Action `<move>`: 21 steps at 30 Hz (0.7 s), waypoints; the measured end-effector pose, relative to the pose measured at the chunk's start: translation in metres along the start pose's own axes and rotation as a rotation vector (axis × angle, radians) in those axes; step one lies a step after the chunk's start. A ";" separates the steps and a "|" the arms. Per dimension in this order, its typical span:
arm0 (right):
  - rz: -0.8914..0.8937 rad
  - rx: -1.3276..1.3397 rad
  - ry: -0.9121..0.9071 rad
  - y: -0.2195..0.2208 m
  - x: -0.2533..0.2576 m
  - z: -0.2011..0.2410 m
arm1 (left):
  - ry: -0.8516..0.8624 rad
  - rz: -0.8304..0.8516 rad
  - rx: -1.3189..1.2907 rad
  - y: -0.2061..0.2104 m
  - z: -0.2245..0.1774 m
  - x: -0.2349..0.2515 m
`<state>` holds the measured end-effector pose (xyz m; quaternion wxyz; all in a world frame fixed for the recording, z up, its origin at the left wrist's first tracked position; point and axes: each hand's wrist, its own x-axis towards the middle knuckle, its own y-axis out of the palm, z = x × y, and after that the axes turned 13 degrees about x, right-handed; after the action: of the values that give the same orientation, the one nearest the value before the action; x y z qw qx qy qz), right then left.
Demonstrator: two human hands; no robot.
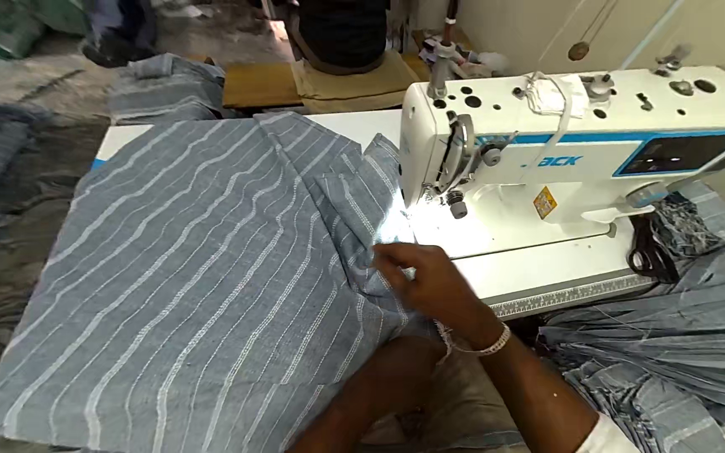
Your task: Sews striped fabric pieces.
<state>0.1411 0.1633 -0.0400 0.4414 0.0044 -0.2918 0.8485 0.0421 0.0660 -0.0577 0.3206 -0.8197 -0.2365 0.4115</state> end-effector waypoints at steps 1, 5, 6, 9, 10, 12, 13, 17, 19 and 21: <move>-0.095 -0.126 0.124 -0.007 -0.002 -0.007 | -0.001 0.002 -0.004 0.001 0.001 -0.002; -0.102 -0.411 0.440 -0.011 -0.005 -0.035 | 0.002 0.039 0.030 -0.003 -0.001 0.000; -0.100 -0.428 0.441 -0.011 -0.006 -0.036 | -0.003 0.045 0.032 -0.006 -0.003 0.001; -0.100 -0.440 0.433 -0.008 -0.009 -0.033 | -0.028 0.024 0.038 -0.012 -0.001 0.001; -0.107 -0.443 0.428 -0.006 -0.011 -0.033 | -0.043 0.011 0.033 -0.013 0.001 0.001; -0.123 -0.443 0.431 -0.004 -0.014 -0.033 | -0.082 -0.013 0.019 -0.015 0.003 0.002; -0.130 -0.447 0.433 -0.004 -0.015 -0.033 | -0.102 -0.022 0.018 -0.016 0.004 0.002; -0.141 -0.457 0.426 -0.004 -0.018 -0.034 | -0.150 -0.044 0.074 -0.023 0.003 0.002; -0.146 -0.465 0.412 -0.004 -0.020 -0.036 | -0.145 -0.041 0.083 -0.023 0.002 0.002; -0.147 -0.473 0.404 -0.004 -0.020 -0.037 | -0.151 -0.043 0.090 -0.021 0.001 0.003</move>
<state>0.1657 0.1681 -0.0738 0.5392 -0.2460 -0.3865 0.7067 0.0405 0.0827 -0.0450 0.3474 -0.7658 -0.2587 0.4753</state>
